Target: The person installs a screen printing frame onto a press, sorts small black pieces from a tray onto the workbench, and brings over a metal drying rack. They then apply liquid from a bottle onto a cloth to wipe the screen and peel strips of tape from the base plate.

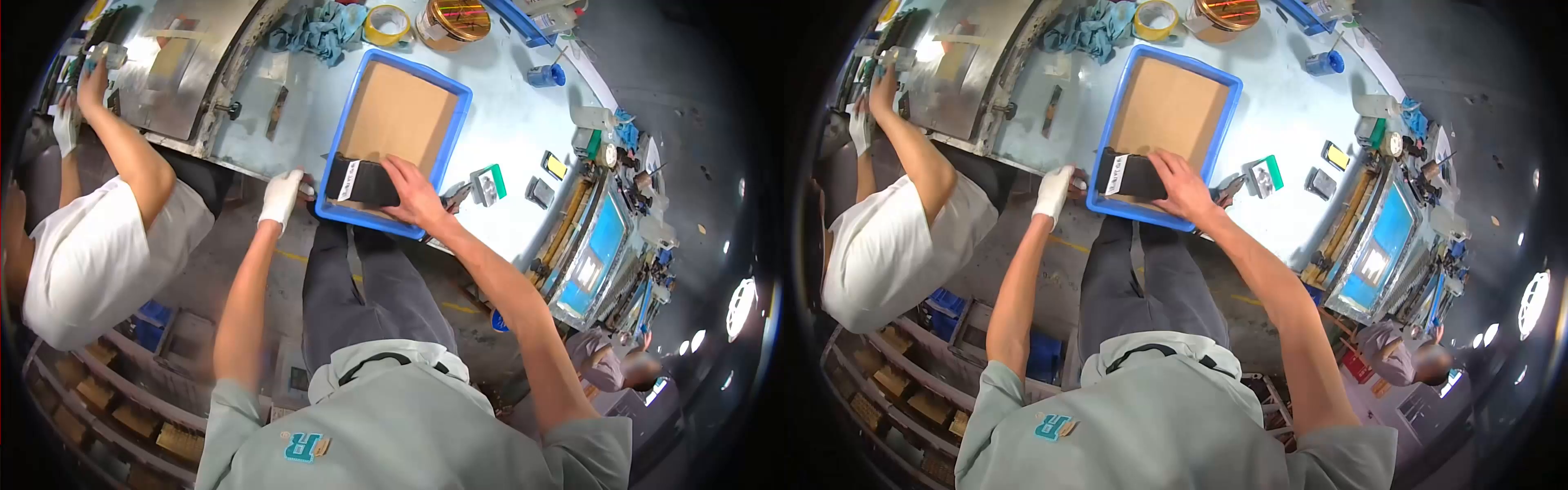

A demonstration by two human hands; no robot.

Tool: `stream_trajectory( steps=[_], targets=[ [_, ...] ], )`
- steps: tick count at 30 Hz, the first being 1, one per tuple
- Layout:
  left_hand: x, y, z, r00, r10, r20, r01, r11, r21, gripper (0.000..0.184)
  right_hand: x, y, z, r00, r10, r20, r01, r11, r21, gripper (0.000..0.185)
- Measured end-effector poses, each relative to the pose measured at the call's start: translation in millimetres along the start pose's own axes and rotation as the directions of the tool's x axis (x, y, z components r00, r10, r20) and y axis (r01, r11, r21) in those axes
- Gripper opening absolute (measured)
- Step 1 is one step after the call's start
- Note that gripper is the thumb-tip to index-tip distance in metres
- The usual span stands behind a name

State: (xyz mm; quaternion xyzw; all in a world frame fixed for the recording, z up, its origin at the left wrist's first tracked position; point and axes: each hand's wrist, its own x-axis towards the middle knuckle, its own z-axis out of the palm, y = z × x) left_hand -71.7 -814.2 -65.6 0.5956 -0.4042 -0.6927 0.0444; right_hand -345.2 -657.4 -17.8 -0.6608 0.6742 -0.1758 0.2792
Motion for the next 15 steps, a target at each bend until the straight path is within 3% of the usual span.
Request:
stream_trajectory(
  steps=[3,5,9,15],
  targets=[
    [19,9,10,0.992,-0.107,-0.060,0.106,0.994,-0.026,0.053,0,-1,1,1.000,0.011,-0.008,-0.012,0.999,-0.049,0.102],
    [42,-1,1,0.978,-0.210,0.004,0.210,0.974,-0.081,0.064,3,2,3,1.000,-0.022,-0.014,0.022,0.999,-0.026,0.105],
    [40,6,2,0.976,-0.217,-0.007,0.217,0.976,0.004,0.072,3,4,6,1.000,-0.004,0.005,0.004,1.000,0.018,0.104],
    [44,7,0,0.967,-0.256,0.001,0.256,0.966,-0.031,0.074,5,-3,10,0.997,0.006,-0.071,-0.004,1.000,0.027,0.102]
  ],
)
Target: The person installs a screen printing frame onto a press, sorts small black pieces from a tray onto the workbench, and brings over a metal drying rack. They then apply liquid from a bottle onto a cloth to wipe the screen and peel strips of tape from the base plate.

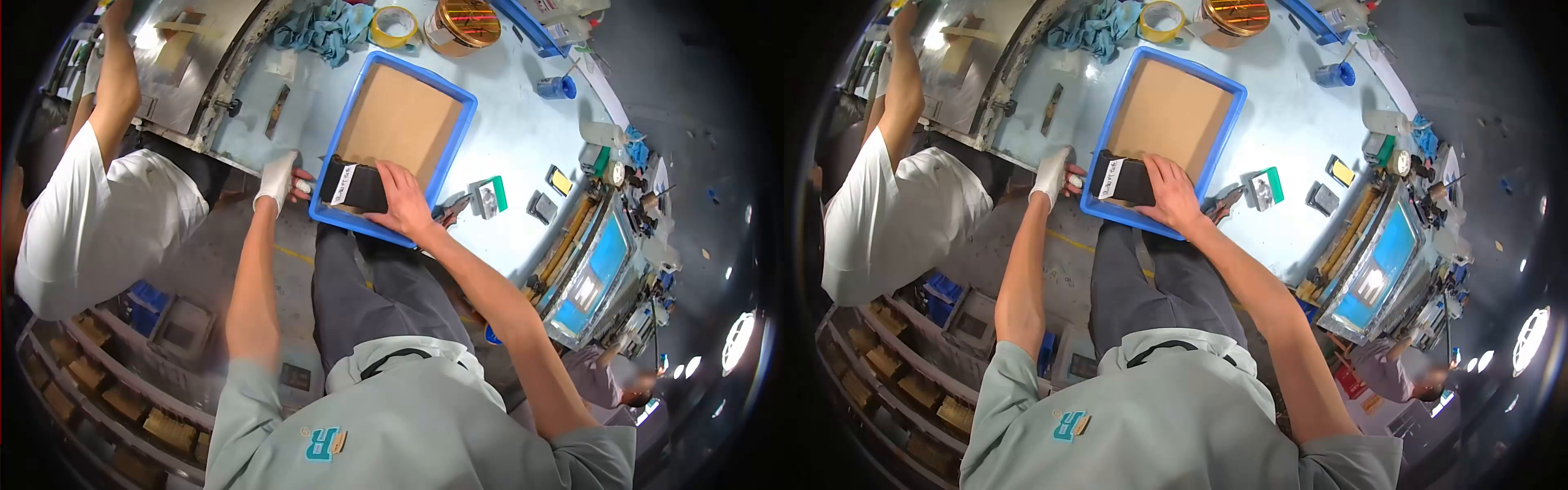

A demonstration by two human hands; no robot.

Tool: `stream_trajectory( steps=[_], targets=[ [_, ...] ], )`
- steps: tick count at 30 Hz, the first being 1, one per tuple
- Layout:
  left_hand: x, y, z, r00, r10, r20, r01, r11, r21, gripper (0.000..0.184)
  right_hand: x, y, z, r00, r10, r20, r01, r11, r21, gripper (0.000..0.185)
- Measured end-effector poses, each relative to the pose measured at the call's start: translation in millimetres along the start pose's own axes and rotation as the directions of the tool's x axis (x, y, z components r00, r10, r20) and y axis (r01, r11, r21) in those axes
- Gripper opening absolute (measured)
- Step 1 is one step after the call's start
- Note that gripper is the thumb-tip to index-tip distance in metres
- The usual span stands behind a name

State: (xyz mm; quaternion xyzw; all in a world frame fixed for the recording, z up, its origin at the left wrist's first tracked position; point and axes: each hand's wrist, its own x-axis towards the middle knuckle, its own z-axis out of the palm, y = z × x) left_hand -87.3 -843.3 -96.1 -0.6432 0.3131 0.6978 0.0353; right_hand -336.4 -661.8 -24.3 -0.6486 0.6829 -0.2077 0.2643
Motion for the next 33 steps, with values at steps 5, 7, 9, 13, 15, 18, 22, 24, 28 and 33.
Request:
stream_trajectory(
  steps=[5,7,9,13,15,18,22,24,28,33],
  targets=[
    [-8,9,4,0.999,0.000,-0.034,0.001,1.000,0.027,0.074,0,-2,13,0.998,0.053,-0.047,-0.055,0.997,-0.046,0.100],
    [-8,7,3,1.000,-0.013,-0.023,0.013,1.000,0.010,0.072,-3,-2,10,0.998,0.061,-0.028,-0.061,0.998,0.001,0.096],
    [-8,8,4,0.998,0.035,-0.055,-0.036,0.999,-0.004,0.071,5,1,9,0.998,0.053,-0.028,-0.053,0.998,0.020,0.093],
    [-11,7,2,0.999,0.026,-0.042,-0.026,1.000,0.004,0.070,3,3,12,0.997,0.066,-0.045,-0.063,0.996,0.065,0.089],
    [-13,7,2,0.999,0.031,-0.039,-0.031,1.000,-0.005,0.068,1,3,11,0.996,0.075,-0.041,-0.071,0.994,0.085,0.087],
    [-13,7,3,0.998,0.043,-0.044,-0.044,0.999,-0.021,0.068,2,2,12,0.996,0.070,-0.051,-0.065,0.993,0.094,0.086],
    [-13,7,2,0.999,0.039,-0.035,-0.039,0.999,-0.017,0.068,3,5,8,0.999,0.045,-0.011,-0.044,0.995,0.091,0.088],
    [-15,7,1,0.999,0.032,-0.029,-0.033,0.999,-0.007,0.067,2,4,3,0.999,0.042,0.026,-0.044,0.995,0.094,0.088],
    [-16,8,0,0.999,0.048,0.016,-0.047,0.998,-0.043,0.066,5,4,4,0.999,0.050,0.000,-0.050,0.994,0.101,0.085],
    [-17,10,-1,0.999,0.036,0.015,-0.036,0.999,-0.019,0.074,8,7,2,0.994,0.091,0.065,-0.097,0.992,0.082,0.088]
  ],
)
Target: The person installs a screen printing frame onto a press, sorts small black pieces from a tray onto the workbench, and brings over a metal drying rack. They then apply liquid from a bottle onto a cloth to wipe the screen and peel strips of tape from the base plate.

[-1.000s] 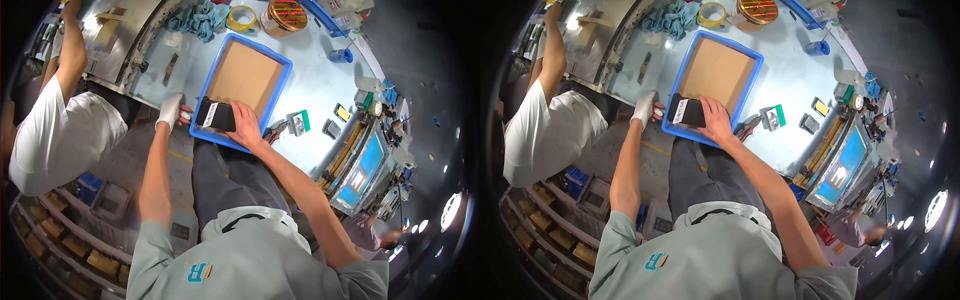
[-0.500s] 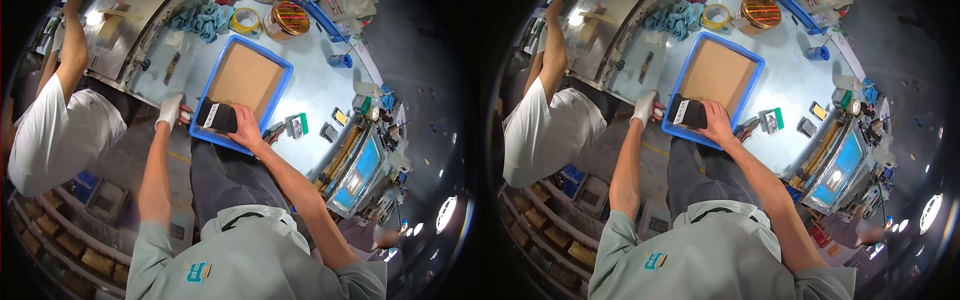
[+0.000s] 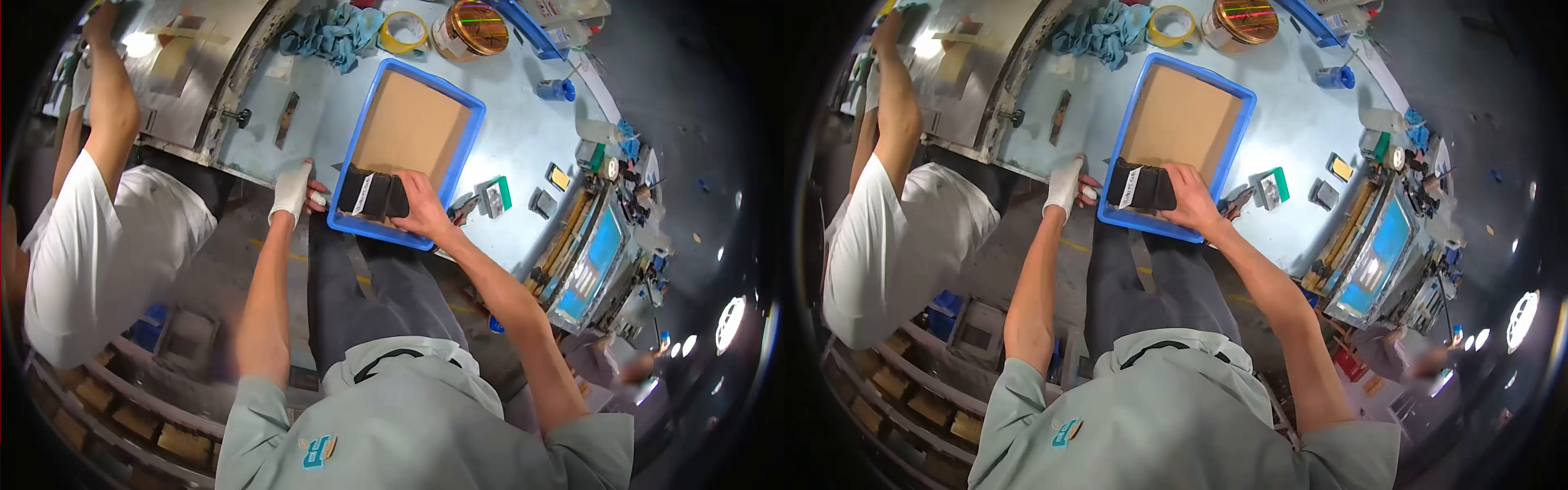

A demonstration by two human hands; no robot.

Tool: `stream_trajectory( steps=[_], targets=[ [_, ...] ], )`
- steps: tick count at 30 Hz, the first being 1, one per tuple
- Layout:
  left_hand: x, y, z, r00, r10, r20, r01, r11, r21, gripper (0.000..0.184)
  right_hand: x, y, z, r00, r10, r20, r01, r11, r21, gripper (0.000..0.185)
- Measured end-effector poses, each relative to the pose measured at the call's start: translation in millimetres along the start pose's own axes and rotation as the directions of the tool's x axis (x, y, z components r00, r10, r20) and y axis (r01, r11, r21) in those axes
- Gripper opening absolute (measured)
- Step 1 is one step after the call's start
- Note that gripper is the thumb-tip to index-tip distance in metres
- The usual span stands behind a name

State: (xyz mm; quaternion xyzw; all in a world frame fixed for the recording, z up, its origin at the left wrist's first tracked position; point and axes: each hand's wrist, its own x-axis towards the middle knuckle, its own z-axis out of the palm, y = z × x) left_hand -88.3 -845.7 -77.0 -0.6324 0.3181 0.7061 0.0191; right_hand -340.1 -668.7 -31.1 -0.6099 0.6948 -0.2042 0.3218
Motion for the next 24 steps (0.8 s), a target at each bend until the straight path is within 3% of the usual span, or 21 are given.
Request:
stream_trajectory(
  steps=[3,8,10,12,15,17,18,19,24],
  targets=[
    [-1,1,0,1.000,-0.001,0.014,0.001,1.000,0.016,0.075,3,-4,-4,0.997,0.058,-0.052,-0.057,0.998,0.023,0.089],
    [9,-8,-11,0.989,-0.006,0.149,0.010,1.000,-0.027,0.069,-2,-24,-17,0.931,0.322,-0.171,-0.306,0.945,0.114,0.095],
    [-17,-3,-13,0.988,0.146,0.053,-0.142,0.987,-0.079,0.056,-9,-40,-31,0.884,0.431,-0.180,-0.405,0.899,0.165,0.098],
    [-55,4,-14,0.936,0.347,0.058,-0.336,0.931,-0.146,0.045,-15,-67,-49,0.904,0.380,-0.195,-0.354,0.922,0.155,0.095],
    [-124,23,30,0.853,0.478,0.212,-0.479,0.876,-0.049,0.056,-18,-109,-62,0.943,0.279,-0.182,-0.250,0.954,0.165,0.093],
    [-131,21,51,0.838,0.297,0.457,-0.352,0.935,0.038,0.069,-22,-128,-60,0.977,0.147,-0.154,-0.118,0.976,0.181,0.094],
    [-137,16,62,0.801,0.157,0.577,-0.023,0.972,-0.232,0.068,-20,-141,-63,0.983,0.135,-0.124,-0.112,0.978,0.177,0.090],
    [-148,18,69,0.714,0.173,0.679,0.121,0.924,-0.363,0.062,-20,-145,-59,0.992,0.100,-0.076,-0.093,0.992,0.083,0.086],
    [-130,-21,56,0.667,0.108,0.737,0.231,0.910,-0.343,0.058,-30,-160,-41,0.990,0.138,-0.008,-0.138,0.990,-0.004,0.084]
  ],
)
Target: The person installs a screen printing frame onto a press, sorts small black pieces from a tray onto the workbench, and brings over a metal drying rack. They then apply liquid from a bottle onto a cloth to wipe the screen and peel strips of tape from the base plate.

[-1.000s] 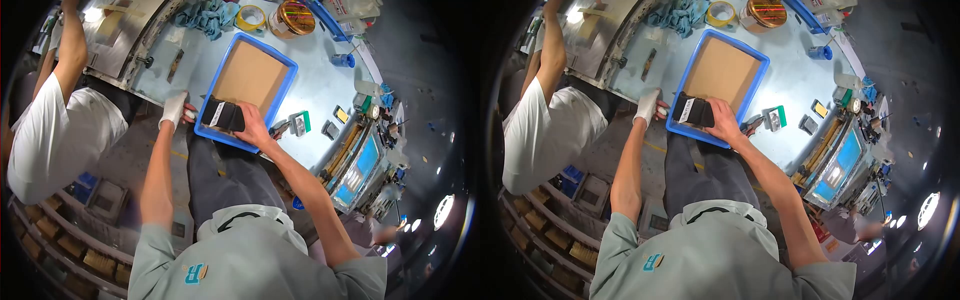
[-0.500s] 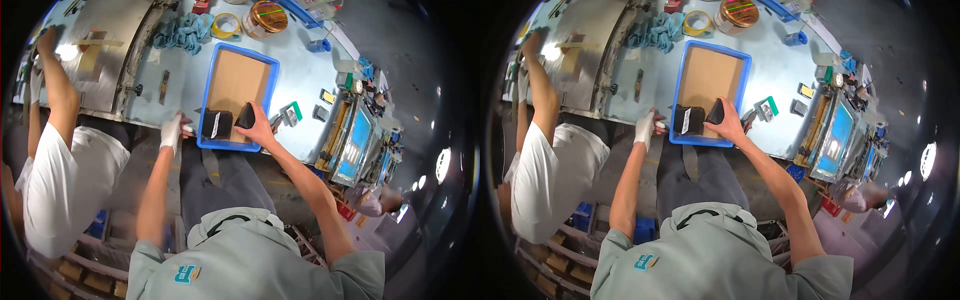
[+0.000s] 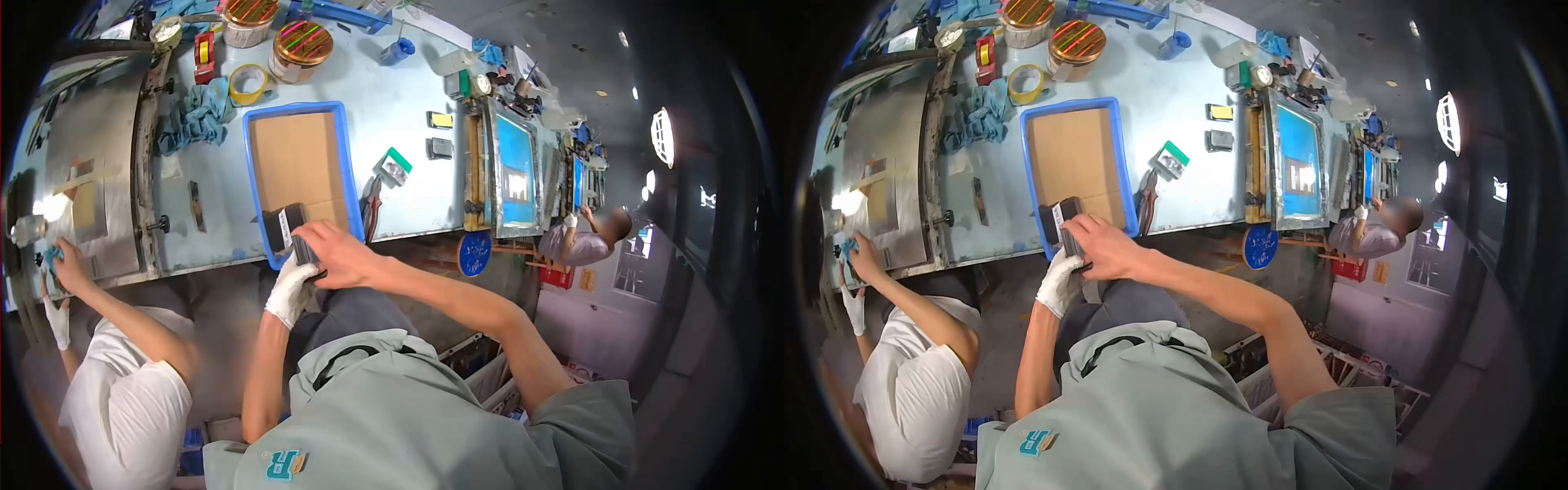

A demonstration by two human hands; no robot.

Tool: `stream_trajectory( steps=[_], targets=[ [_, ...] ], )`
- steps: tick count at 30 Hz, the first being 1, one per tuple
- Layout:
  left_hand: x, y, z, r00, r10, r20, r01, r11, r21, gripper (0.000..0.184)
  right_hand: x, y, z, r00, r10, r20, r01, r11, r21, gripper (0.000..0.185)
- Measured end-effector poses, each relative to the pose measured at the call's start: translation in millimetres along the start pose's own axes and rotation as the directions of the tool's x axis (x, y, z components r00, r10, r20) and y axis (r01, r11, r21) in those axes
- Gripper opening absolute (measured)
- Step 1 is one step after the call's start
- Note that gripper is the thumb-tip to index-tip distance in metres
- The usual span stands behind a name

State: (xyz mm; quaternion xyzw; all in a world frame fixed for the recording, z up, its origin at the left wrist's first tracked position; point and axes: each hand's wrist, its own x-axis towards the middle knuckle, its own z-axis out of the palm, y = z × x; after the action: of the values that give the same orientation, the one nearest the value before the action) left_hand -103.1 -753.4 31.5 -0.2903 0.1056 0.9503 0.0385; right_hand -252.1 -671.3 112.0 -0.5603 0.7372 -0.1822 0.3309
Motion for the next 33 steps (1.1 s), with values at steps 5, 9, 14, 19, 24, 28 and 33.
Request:
stream_trajectory(
  steps=[5,9,14,19,24,28,33],
  targets=[
    [12,-24,-19,0.998,-0.015,-0.066,0.018,0.999,0.047,0.053,-10,-6,8,1.000,0.008,0.012,-0.006,0.995,-0.099,0.091],
    [18,-33,-11,0.996,0.011,-0.085,-0.008,0.999,0.035,0.052,-13,-5,-5,0.993,0.087,0.081,-0.083,0.995,-0.048,0.099],
    [9,-22,12,0.986,-0.104,-0.130,0.110,0.993,0.035,0.052,-20,2,-19,0.995,0.004,0.095,-0.008,0.999,0.039,0.117],
    [2,-6,34,0.992,-0.128,0.017,0.129,0.988,-0.089,0.051,-47,28,-57,0.999,0.041,0.010,-0.042,0.978,0.205,0.116],
    [11,-17,49,0.995,-0.067,-0.078,0.057,0.991,-0.121,0.053,-86,175,-114,0.947,0.286,-0.149,-0.291,0.957,-0.009,0.098],
    [21,-34,69,0.990,-0.063,-0.124,0.049,0.993,-0.111,0.055,-113,350,-163,0.859,0.448,-0.250,-0.506,0.816,-0.278,0.094],
    [48,-65,102,0.984,0.003,-0.177,-0.023,0.993,-0.113,0.064,-105,450,-189,0.942,0.327,-0.078,-0.315,0.776,-0.546,0.085]
  ],
)
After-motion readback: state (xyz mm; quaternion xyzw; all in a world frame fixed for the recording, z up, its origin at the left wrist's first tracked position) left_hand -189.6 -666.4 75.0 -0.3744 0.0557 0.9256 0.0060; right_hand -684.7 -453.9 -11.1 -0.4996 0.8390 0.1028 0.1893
